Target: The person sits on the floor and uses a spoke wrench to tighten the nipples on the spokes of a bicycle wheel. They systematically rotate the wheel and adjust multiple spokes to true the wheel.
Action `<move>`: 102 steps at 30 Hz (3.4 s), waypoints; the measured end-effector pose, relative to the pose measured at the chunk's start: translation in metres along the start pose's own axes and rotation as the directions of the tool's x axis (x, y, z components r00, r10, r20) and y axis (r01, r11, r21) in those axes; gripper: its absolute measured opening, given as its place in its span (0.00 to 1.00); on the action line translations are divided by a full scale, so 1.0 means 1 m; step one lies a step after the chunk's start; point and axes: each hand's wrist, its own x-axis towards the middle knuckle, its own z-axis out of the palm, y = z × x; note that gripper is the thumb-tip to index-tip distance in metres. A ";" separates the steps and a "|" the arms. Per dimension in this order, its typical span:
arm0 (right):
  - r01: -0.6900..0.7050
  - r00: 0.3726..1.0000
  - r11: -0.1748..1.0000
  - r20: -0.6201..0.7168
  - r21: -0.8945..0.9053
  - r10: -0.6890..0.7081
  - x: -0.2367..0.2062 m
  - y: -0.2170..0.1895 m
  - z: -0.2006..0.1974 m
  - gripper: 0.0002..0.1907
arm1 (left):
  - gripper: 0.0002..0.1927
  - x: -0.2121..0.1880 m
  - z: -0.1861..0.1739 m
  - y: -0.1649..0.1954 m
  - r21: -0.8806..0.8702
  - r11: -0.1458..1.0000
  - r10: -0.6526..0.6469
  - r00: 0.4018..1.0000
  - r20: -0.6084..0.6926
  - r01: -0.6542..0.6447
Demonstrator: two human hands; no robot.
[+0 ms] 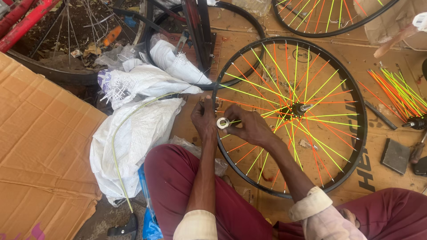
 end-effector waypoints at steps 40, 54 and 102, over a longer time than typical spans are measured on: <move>0.120 0.992 0.993 -0.023 -0.010 -0.121 -0.008 -0.013 0.002 0.13 | 0.24 -0.001 0.000 0.008 -0.033 0.999 -0.002 1.000 0.013 0.002; -0.110 0.993 0.963 -0.065 -0.247 0.096 0.006 -0.012 0.008 0.12 | 0.23 0.000 0.001 0.007 -0.047 0.999 0.002 1.000 0.006 -0.001; 0.091 0.970 0.972 -0.239 0.215 -0.038 0.026 0.012 0.008 0.23 | 0.21 0.005 -0.001 -0.002 -0.050 0.998 0.023 1.000 -0.013 -0.023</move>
